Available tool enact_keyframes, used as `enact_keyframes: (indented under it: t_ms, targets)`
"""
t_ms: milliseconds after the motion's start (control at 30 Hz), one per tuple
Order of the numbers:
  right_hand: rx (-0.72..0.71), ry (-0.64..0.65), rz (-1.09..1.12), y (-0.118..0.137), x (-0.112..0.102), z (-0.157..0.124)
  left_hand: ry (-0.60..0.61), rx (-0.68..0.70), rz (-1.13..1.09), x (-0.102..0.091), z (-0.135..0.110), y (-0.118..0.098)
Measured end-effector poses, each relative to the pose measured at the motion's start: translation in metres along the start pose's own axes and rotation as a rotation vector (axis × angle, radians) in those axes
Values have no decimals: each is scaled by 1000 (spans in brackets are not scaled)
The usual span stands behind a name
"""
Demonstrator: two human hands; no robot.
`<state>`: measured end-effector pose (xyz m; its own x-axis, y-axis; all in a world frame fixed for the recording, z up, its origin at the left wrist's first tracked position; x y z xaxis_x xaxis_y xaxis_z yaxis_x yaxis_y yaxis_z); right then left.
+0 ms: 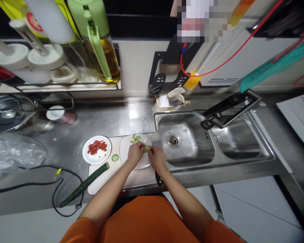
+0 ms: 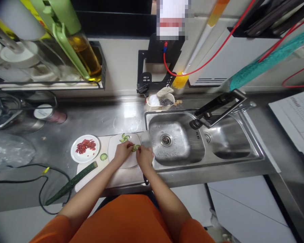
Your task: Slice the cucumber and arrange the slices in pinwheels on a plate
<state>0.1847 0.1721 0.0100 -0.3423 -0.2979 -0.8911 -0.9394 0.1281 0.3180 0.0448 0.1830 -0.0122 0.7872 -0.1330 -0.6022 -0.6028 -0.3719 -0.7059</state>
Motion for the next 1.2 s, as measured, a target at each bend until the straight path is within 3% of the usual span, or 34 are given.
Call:
enact_keyframes:
  t_ms: [867,1200]
  targets:
    - [-84,12,-118,12,0,-1,-53,106,145,7,-5,-12]
    - [-233,-1,-161,12,-2,-12,-66,147,134,12,-5,-11]
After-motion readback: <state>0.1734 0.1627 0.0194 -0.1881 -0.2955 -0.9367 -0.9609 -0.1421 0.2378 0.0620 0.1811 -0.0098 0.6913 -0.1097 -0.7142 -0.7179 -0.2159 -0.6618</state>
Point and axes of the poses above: each hand's wrist, its own z-axis towards the middle knuckle, its own x-axis out of the palm, y = z × x, the point moved 9 cm from there along z, towards the middle knuckle, and after that the axes turned 2 degrees about -y, right-handed, at the moved point
